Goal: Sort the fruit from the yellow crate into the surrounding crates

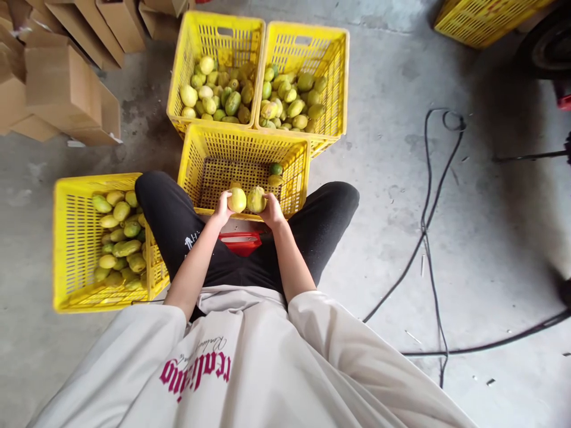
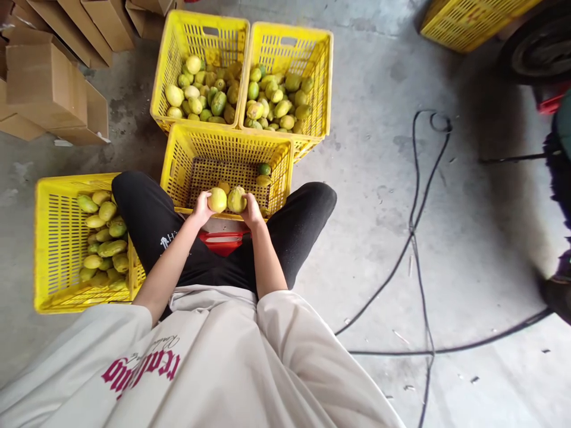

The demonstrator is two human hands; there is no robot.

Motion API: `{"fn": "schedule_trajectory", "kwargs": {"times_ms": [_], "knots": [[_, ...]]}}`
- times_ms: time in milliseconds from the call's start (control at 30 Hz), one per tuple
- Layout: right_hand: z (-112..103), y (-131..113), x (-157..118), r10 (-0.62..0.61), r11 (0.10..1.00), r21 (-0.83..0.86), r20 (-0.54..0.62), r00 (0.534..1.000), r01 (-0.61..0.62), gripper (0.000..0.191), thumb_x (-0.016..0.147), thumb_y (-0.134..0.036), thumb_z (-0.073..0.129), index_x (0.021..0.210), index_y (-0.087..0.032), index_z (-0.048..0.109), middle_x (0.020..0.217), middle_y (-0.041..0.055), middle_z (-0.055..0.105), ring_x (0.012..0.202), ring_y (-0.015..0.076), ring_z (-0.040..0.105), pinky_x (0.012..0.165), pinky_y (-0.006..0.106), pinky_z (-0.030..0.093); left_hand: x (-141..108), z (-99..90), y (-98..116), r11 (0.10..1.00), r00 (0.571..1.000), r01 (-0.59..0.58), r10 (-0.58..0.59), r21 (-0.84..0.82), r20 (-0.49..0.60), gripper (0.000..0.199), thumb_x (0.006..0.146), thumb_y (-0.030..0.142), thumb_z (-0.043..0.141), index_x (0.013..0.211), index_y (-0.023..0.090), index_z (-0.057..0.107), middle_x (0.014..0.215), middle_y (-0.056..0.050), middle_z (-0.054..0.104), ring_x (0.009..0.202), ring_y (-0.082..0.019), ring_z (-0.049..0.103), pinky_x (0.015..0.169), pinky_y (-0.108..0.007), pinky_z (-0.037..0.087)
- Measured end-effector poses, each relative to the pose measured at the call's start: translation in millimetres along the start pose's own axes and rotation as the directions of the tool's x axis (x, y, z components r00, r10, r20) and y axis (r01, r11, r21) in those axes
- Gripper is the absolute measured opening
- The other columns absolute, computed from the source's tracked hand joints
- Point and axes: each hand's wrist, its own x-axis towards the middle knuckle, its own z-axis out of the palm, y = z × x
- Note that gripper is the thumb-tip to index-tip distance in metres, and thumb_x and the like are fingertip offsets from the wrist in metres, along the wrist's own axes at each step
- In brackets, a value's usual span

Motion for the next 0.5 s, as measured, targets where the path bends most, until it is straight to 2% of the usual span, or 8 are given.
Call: {"fn": "schedule_trajectory", "kwargs": {"times_ms": [67,167,267,400,500], "knots": [[5.2,-7.6,-8.0,0.079,0.994,0.079,-0.018,0.997,-0.078,0.019,0.102,-0.036,0.076,0.118,-0.030,0.068,0.112,0.0067,0.087,0.143,0.0356,0.085,0.118,0.053,0.082,-2.0,-1.8,2.5,0.999,0.998,-0.038,0.037,0.012,0.041,0.028,0.099,0.035,0.092,0.115,0.028,0.070,0.131,-0.009,0.083,0.152,-0.039,0.079,0.115,-0.050,0.076],[11.7,-12.5,-16.8,0.119,0.984,0.135,0.009,0.993,-0.119,0.025,0.105,-0.035,0.082,0.128,-0.028,0.072,0.122,0.0076,0.090,0.140,0.0347,0.087,0.120,0.055,0.082,-6.5,-4.2,2.9,0.993,0.982,-0.114,0.108,0.035,0.153,0.039,0.093,0.025,0.099,0.123,0.028,0.073,0.143,-0.008,0.085,0.149,-0.034,0.080,0.117,-0.046,0.074],[11.3,-8.0,-17.3,0.105,0.989,0.100,0.021,0.994,-0.106,0.033,0.094,-0.032,0.095,0.120,-0.029,0.075,0.121,0.0080,0.088,0.138,0.0360,0.088,0.117,0.055,0.083,-8.5,-6.0,0.0,0.984,0.967,-0.163,0.144,0.078,0.210,0.047,0.085,0.015,0.105,0.121,0.024,0.076,0.133,-0.008,0.086,0.137,-0.031,0.084,0.114,-0.038,0.071],[3.1,1.7,-10.5,0.059,0.997,-0.053,-0.057,0.997,-0.062,0.034,0.092,-0.035,0.100,0.105,-0.030,0.069,0.108,0.0019,0.083,0.124,0.0297,0.087,0.106,0.047,0.083,-7.0,-7.0,-5.2,0.967,0.975,-0.156,0.119,0.202,0.185,0.057,0.074,0.019,0.118,0.110,0.023,0.075,0.116,-0.007,0.086,0.127,-0.032,0.086,0.113,-0.038,0.070],[-2.0,4.6,-6.5,0.018,0.986,-0.161,-0.117,0.993,-0.037,0.046,0.088,-0.043,0.109,0.102,-0.030,0.068,0.101,-0.0002,0.081,0.105,0.0251,0.083,0.096,0.043,0.082,-6.3,-6.0,-7.9,0.949,0.983,-0.147,0.110,0.279,0.144,0.053,0.081,0.018,0.115,0.108,0.025,0.071,0.117,-0.006,0.085,0.128,-0.031,0.085,0.116,-0.041,0.069]]}}
